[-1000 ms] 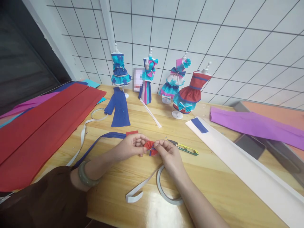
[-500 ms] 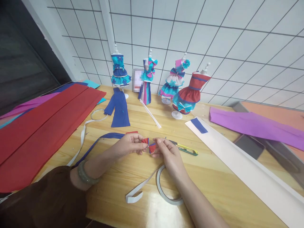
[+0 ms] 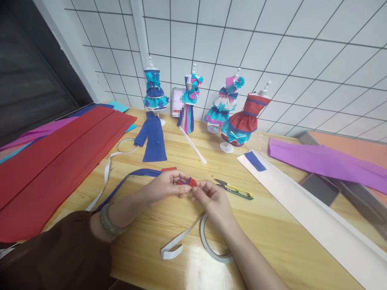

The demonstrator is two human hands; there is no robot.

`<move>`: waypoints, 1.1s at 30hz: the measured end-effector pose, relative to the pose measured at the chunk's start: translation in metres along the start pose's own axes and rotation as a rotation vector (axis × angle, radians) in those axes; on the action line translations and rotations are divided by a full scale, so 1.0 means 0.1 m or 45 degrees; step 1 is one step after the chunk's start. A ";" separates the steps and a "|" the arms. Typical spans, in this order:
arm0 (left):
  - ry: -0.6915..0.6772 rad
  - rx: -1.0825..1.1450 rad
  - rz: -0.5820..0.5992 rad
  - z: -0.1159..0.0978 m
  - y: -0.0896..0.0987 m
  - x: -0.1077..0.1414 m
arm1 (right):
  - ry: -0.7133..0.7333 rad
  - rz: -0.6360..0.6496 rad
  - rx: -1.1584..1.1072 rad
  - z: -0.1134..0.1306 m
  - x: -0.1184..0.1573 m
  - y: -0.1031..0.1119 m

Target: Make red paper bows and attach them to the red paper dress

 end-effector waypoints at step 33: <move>0.094 0.162 -0.103 -0.01 0.04 0.00 | 0.019 -0.225 -0.059 -0.06 0.00 0.13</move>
Point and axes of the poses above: each hand's wrist, its own x-axis away from the middle knuckle, its own y-axis out of the back of the hand, z = x × y, the point moved 5 cm from there along -x, towards the middle knuckle, and after that the axes turned 4 degrees about -x, right-handed, at the moved point
